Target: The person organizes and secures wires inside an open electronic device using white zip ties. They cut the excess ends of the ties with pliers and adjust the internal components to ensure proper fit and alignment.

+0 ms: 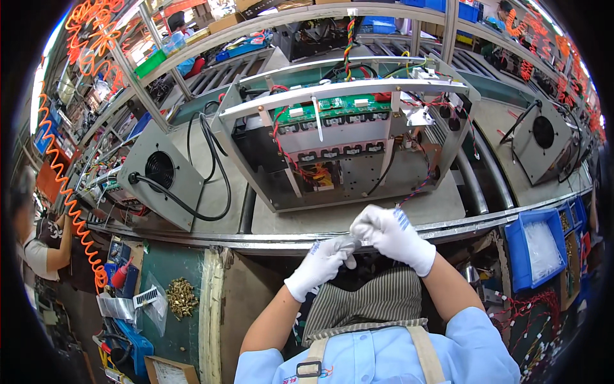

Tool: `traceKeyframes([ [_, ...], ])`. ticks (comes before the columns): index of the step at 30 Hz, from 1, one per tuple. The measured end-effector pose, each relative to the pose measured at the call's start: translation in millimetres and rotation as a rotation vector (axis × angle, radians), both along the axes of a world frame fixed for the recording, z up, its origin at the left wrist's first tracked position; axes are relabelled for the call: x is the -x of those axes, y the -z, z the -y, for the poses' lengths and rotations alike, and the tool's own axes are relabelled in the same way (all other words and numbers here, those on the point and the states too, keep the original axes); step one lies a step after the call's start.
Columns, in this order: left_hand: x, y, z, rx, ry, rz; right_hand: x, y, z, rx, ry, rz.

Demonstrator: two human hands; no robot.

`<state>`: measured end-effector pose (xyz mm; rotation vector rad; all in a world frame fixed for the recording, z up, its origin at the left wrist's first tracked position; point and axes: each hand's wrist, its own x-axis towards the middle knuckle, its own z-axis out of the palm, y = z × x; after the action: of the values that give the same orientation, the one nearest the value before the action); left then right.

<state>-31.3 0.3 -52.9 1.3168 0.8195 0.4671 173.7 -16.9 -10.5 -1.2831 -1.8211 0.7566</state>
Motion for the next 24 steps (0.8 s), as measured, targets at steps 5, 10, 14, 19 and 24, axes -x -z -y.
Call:
traceKeyframes([
  [5,35.5,23.5,-35.4,-0.795,-0.599,-0.121,-27.9,-4.6,-8.8,0.048,0.304,-0.499],
  [10,-7.0,-30.9,-22.5,-0.994,-0.289,-0.237,5.7,7.6,-23.4,-0.057,0.152,-0.413],
  [14,4.0,-21.3,-31.8,-0.980,-0.261,-0.393,4.6,3.1,-33.4,-0.327,-0.053,0.264],
  [19,22.2,8.0,-66.7,-0.525,-0.651,0.141,-6.0,-9.3,-49.6,-0.193,0.288,0.061],
  [24,25.1,21.5,-111.1,-0.349,-0.798,0.268,-1.6,12.8,-81.8,-0.371,0.401,0.164],
])
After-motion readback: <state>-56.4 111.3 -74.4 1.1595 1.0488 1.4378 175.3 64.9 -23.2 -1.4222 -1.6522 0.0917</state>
